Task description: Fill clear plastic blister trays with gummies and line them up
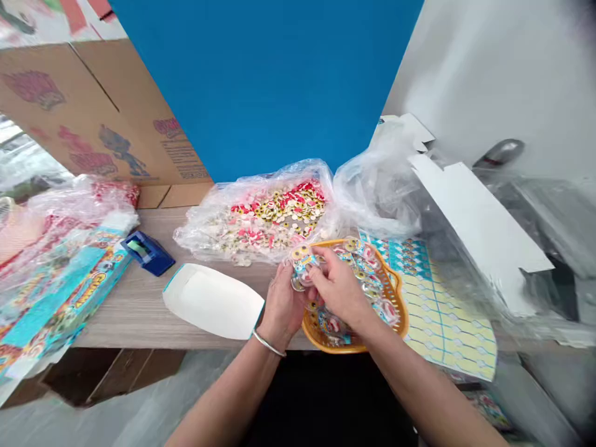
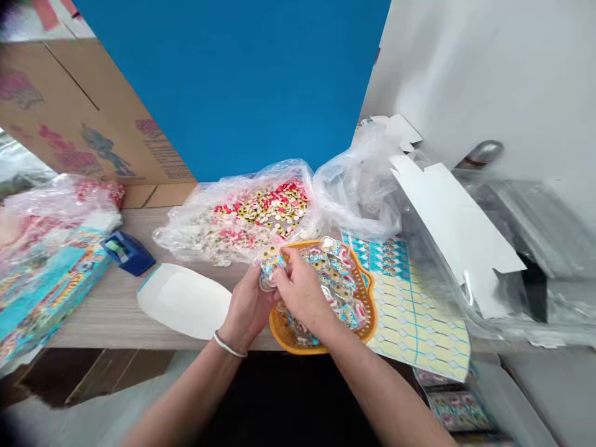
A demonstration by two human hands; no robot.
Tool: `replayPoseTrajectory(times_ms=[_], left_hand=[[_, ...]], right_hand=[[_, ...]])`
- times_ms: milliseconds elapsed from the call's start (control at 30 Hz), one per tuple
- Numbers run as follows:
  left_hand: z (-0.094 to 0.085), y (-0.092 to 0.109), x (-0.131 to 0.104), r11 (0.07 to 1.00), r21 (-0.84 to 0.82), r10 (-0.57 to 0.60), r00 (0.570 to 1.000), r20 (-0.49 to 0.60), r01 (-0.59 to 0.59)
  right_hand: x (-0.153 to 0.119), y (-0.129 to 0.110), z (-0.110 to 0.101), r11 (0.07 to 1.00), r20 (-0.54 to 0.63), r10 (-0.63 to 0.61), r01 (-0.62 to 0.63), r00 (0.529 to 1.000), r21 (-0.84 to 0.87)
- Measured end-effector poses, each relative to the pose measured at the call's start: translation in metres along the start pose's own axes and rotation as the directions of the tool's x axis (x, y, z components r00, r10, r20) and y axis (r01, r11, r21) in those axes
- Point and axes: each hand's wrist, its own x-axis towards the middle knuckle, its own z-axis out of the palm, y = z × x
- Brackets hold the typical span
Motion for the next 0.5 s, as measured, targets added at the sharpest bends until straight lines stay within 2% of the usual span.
replayPoseTrajectory(times_ms=[133,233,367,500], left_hand=[[0.002,-0.001,0.001,0.995,-0.084,0.042,0.992,-0.116,-0.052],[0.003,0.000,0.001,0.996,-0.066,0.054,0.994,-0.093,-0.060],[-0.007,0.011,0.001,0.993,0.029,0.116,0.991,-0.063,-0.115],[-0.031,0.035,0.000,0.979,0.159,0.153,0.978,-0.141,-0.130]], right_hand=[[-0.003,-0.008,0.005,0.947,-0.033,-0.060,0.046,0.998,-0.317],[-0.005,-0.011,0.009,0.881,0.056,-0.065,0.083,0.996,-0.465],[-0.002,-0.008,0.002,0.845,0.107,-0.120,0.158,0.987,-0.511],[0.004,0.002,-0.021,0.853,0.043,-0.082,0.092,0.996,-0.514]])
